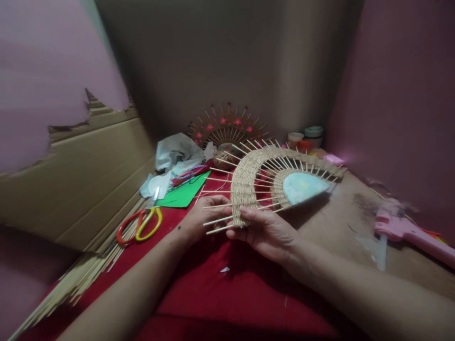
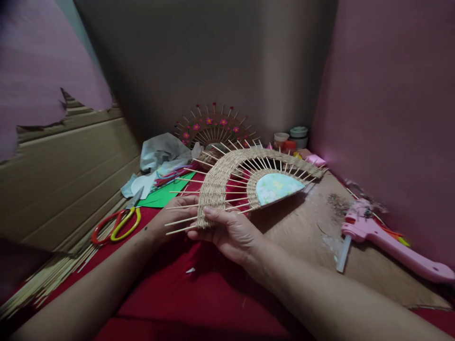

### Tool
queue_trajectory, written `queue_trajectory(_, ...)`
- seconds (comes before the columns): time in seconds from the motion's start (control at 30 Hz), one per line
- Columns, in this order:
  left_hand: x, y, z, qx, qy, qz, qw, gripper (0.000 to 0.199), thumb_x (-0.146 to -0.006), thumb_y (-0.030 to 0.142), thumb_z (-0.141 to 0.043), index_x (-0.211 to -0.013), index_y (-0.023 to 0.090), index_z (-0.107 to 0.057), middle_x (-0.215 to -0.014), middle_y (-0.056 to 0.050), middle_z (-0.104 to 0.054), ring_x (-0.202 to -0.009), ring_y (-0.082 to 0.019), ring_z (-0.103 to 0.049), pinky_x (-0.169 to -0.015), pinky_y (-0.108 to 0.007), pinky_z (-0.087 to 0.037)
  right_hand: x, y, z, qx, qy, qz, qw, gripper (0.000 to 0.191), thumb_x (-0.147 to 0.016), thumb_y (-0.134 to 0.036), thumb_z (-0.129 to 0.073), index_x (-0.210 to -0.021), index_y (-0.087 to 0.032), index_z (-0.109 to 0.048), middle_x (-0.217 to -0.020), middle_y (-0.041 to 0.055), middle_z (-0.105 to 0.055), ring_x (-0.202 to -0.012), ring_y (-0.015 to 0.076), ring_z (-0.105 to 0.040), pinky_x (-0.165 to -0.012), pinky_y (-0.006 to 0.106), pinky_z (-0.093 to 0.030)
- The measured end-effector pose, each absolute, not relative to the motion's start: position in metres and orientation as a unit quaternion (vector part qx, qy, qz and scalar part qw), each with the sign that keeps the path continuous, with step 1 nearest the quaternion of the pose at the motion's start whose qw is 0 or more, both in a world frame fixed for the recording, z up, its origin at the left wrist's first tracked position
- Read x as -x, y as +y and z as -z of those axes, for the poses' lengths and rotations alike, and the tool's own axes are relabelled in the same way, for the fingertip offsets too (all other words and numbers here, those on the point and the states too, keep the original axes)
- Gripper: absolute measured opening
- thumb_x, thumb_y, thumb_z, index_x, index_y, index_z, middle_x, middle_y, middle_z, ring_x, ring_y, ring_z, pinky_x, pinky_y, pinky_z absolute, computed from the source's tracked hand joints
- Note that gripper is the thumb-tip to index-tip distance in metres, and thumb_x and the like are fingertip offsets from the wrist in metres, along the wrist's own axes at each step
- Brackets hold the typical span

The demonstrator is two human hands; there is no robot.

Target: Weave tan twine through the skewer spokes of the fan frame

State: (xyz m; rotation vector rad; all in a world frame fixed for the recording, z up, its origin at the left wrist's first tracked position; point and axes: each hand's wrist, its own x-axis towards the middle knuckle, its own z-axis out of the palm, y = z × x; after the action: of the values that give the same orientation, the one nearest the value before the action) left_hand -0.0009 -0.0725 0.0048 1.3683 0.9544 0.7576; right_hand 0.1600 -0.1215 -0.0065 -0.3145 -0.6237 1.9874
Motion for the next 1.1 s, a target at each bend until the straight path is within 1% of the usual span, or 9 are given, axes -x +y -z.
queue_trajectory(0.17, 0.011, -0.076, -0.013, -0.628, 0.402, -0.297, 0.597, 0.022, -0.069, 0.032, -0.068, -0.077, 0.013, -0.059, -0.067, -0.001, -0.060, -0.051, -0.008, -0.053, -0.047, -0.019, -0.038, -0.156, -0.124, 0.007, 0.134, -0.244, -0.813, 0.511, 0.010, -0.066, -0.011, -0.065, -0.076, -0.008, -0.067, -0.075, 0.0060, -0.065, -0.072, 0.0154, -0.059, -0.072, 0.033, -0.050)
queue_trajectory(0.27, 0.015, -0.079, -0.020, -0.619, 0.427, -0.281, 0.596, 0.022, -0.071, 0.033, -0.067, -0.073, 0.014, -0.055, -0.061, 0.001, -0.057, -0.045, -0.007, -0.049, -0.043, -0.018, -0.035, -0.156, -0.126, 0.008, 0.138, -0.246, -0.814, 0.507, 0.014, -0.063, -0.006, -0.066, -0.077, -0.008, -0.067, -0.076, 0.0059, -0.064, -0.070, 0.0144, -0.057, -0.069, 0.030, -0.049)
queue_trajectory(0.33, 0.019, -0.080, -0.024, -0.628, 0.440, -0.255, 0.590, 0.023, -0.072, 0.034, -0.066, -0.072, 0.014, -0.056, -0.057, 0.002, -0.055, -0.041, -0.005, -0.044, -0.040, -0.017, -0.032, -0.156, -0.127, 0.007, 0.147, -0.250, -0.815, 0.502, 0.014, -0.062, -0.005, -0.065, -0.075, -0.008, -0.067, -0.073, 0.0058, -0.063, -0.067, 0.0140, -0.056, -0.067, 0.030, -0.048)
queue_trajectory(0.43, 0.028, -0.079, -0.028, -0.663, 0.438, -0.205, 0.571, 0.024, -0.071, 0.035, -0.065, -0.072, 0.012, -0.058, -0.057, 0.001, -0.055, -0.042, -0.005, -0.044, -0.041, -0.018, -0.033, -0.158, -0.127, 0.006, 0.157, -0.262, -0.818, 0.487, 0.011, -0.060, -0.006, -0.063, -0.071, -0.007, -0.067, -0.069, 0.0070, -0.063, -0.065, 0.0146, -0.056, -0.067, 0.030, -0.046)
queue_trajectory(0.57, 0.036, -0.075, -0.032, -0.704, 0.412, -0.129, 0.565, 0.021, -0.072, 0.034, -0.063, -0.074, 0.013, -0.060, -0.061, 0.000, -0.057, -0.048, -0.007, -0.047, -0.046, -0.019, -0.038, -0.159, -0.126, 0.007, 0.158, -0.262, -0.825, 0.475, 0.015, -0.061, -0.008, -0.061, -0.074, -0.006, -0.069, -0.075, 0.0090, -0.064, -0.067, 0.0147, -0.056, -0.067, 0.028, -0.045)
queue_trajectory(0.67, 0.039, -0.074, -0.034, -0.723, 0.386, -0.093, 0.566, 0.019, -0.074, 0.032, -0.061, -0.074, 0.013, -0.062, -0.062, 0.000, -0.058, -0.047, -0.006, -0.045, -0.044, -0.018, -0.035, -0.159, -0.125, 0.009, 0.150, -0.258, -0.827, 0.477, 0.014, -0.062, -0.008, -0.060, -0.073, -0.007, -0.068, -0.073, 0.0082, -0.064, -0.070, 0.0161, -0.056, -0.069, 0.029, -0.044)
queue_trajectory(0.73, 0.039, -0.074, -0.034, -0.728, 0.395, -0.102, 0.551, 0.020, -0.074, 0.033, -0.061, -0.075, 0.013, -0.062, -0.060, 0.001, -0.056, -0.045, -0.005, -0.041, -0.042, -0.018, -0.031, -0.159, -0.125, 0.010, 0.150, -0.259, -0.826, 0.478, 0.014, -0.063, -0.008, -0.060, -0.074, -0.007, -0.068, -0.074, 0.0082, -0.064, -0.071, 0.0164, -0.056, -0.070, 0.030, -0.045)
queue_trajectory(0.83, 0.034, -0.077, -0.033, -0.726, 0.432, -0.156, 0.512, 0.023, -0.075, 0.037, -0.061, -0.075, 0.014, -0.060, -0.059, 0.003, -0.052, -0.046, -0.005, -0.039, -0.042, -0.018, -0.028, -0.158, -0.125, 0.009, 0.154, -0.257, -0.826, 0.478, 0.017, -0.064, -0.007, -0.059, -0.078, -0.007, -0.068, -0.079, 0.0086, -0.065, -0.071, 0.0160, -0.056, -0.070, 0.030, -0.045)
queue_trajectory(1.1, 0.030, -0.076, -0.030, -0.720, 0.456, -0.212, 0.479, 0.027, -0.075, 0.039, -0.060, -0.068, 0.014, -0.055, -0.053, 0.005, -0.047, -0.044, -0.006, -0.038, -0.042, -0.019, -0.031, -0.158, -0.127, 0.011, 0.157, -0.256, -0.830, 0.470, 0.012, -0.066, -0.006, -0.059, -0.074, -0.008, -0.068, -0.073, 0.0069, -0.064, -0.068, 0.0152, -0.056, -0.069, 0.030, -0.046)
